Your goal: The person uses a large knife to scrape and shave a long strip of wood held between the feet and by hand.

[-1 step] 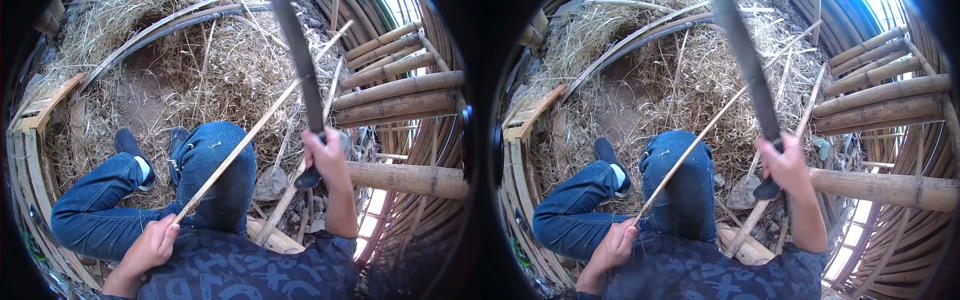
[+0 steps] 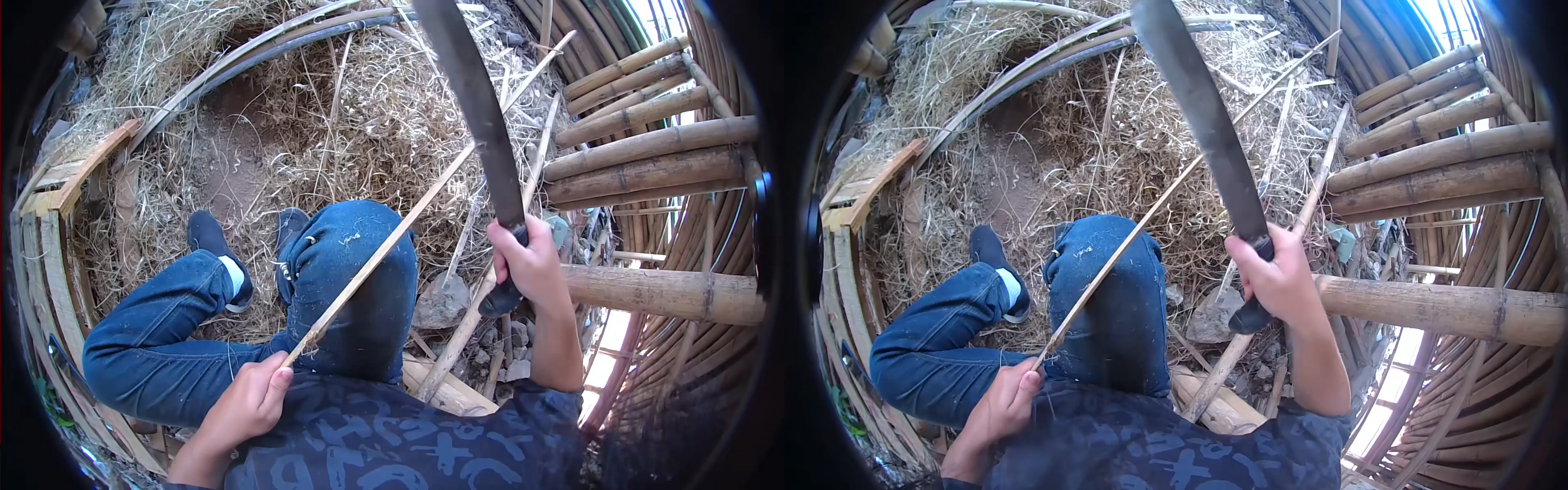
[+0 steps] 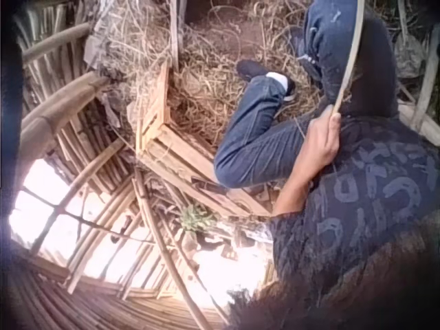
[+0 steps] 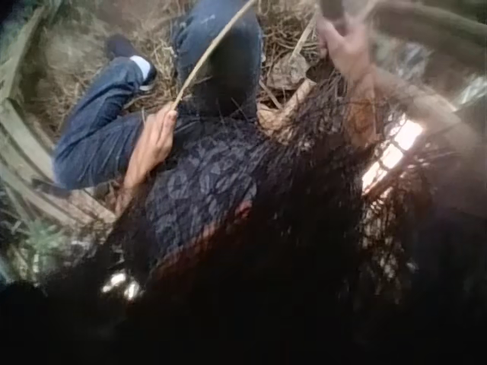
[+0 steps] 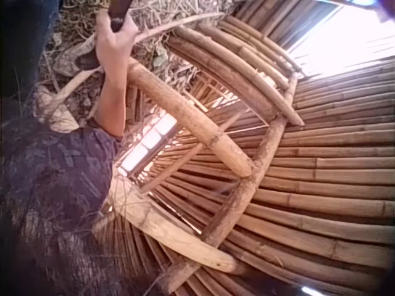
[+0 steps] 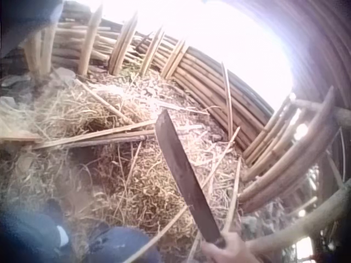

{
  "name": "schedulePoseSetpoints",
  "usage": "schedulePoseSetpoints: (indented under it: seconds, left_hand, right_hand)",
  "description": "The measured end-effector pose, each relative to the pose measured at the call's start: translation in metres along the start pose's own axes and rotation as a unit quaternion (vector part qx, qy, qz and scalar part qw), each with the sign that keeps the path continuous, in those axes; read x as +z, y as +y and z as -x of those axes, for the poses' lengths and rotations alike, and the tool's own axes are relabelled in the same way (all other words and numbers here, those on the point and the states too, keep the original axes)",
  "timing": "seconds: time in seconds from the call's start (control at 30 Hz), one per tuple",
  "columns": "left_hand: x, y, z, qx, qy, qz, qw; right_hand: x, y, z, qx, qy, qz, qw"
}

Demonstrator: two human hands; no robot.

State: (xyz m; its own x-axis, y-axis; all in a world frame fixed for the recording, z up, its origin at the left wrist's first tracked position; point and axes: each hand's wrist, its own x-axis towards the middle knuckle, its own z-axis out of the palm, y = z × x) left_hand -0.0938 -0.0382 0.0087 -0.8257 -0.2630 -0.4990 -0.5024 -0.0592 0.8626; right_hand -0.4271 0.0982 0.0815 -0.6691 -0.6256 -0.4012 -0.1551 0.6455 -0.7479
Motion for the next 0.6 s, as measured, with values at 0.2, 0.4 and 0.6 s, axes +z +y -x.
schedulePoseSetpoints:
  seconds: [0.2,0.4,0.6]
  left_hand:
    - [-0.001,0.008,0.003,-0.021,0.003,-0.022,1.0]
    - [0.001,0.002,-0.001,0.022,0.035,-0.042,0.998]
    - [0.001,0.003,0.0,0.003,0.024,-0.014,1.0]
  right_hand:
    - [-0.006,-0.005,0.003,0.01,0.035,0.027,0.999]
    - [-0.005,-0.015,0.007,0.0,0.049,0.07,0.996]
    - [0.011,0.001,0.028,-0.016,-0.007,0.089,0.996]
